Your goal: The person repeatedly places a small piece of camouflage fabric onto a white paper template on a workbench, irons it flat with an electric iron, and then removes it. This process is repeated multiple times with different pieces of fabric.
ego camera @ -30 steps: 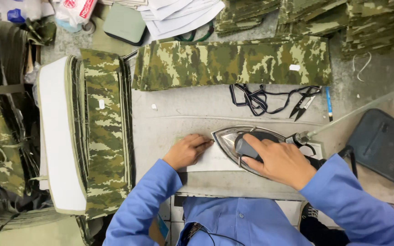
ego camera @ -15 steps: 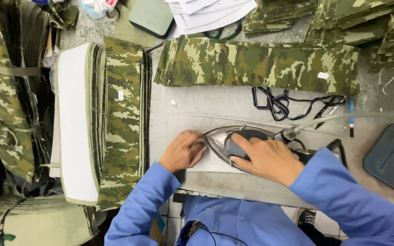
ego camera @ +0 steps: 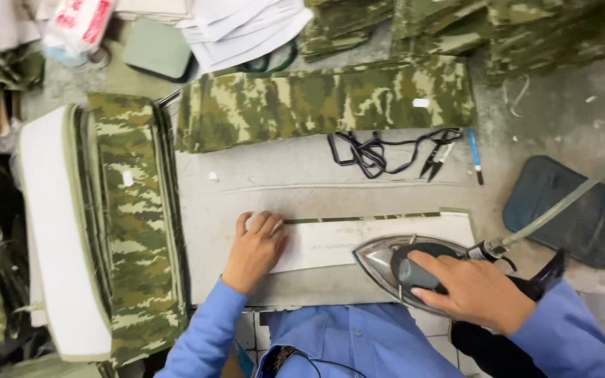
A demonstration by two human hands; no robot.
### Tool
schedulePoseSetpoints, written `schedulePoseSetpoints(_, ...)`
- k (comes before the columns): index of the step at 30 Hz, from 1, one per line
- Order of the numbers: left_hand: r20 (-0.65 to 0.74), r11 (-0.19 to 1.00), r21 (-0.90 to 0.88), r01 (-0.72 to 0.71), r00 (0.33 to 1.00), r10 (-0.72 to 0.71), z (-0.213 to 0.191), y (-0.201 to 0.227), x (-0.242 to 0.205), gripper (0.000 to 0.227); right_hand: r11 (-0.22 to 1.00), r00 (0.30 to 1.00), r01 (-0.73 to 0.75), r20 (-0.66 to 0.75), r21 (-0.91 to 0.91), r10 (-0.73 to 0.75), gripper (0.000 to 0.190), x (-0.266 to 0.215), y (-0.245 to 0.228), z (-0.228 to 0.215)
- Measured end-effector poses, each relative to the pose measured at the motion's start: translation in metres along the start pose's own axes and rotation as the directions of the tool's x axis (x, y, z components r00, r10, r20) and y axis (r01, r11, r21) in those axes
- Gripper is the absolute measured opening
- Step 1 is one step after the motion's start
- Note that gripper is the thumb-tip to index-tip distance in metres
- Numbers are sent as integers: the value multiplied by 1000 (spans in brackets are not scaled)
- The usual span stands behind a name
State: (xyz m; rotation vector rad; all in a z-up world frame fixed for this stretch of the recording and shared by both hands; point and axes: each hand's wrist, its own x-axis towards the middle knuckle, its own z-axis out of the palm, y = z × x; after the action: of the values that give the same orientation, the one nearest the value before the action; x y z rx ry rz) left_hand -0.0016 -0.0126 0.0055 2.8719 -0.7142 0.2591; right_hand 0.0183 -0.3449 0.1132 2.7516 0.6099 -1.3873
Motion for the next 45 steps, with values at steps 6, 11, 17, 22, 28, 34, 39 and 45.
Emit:
schedulePoseSetpoints(6,-28,964,-266,25,999,-34,20,95,58,36,867,870,-257,-288,427,400,55,-50,78,31)
schedulePoseSetpoints(11,-94,956,-218,-194,980,178,70,142,96,34,859,861,-321,-254,399,440,55,-23,78,-1)
schedulePoseSetpoints(17,-69,972,-142,-188,981,180,71,150,99,30,892,894,-301,-224,337,387,55,-23,72,7)
schedulePoseSetpoints(22,-105,978,-99,-184,979,174,66,152,103,24,798,823,-391,-214,458,526,51,-40,138,17)
schedulePoseSetpoints(28,-91,988,-94,-121,990,112,59,147,94,31,766,538,-342,-554,545,635,64,-38,157,15)
schedulePoseSetpoints(34,-168,949,-192,252,944,-285,3,81,35,27,883,226,-449,-940,132,256,56,-6,112,54)
schedulePoseSetpoints(39,-48,565,-327,758,584,-810,11,44,-46,35,865,310,-137,-809,483,500,19,71,79,133)
schedulePoseSetpoints(45,90,465,-454,760,559,-824,10,27,-60,29,736,504,-215,-573,642,647,53,63,73,111)
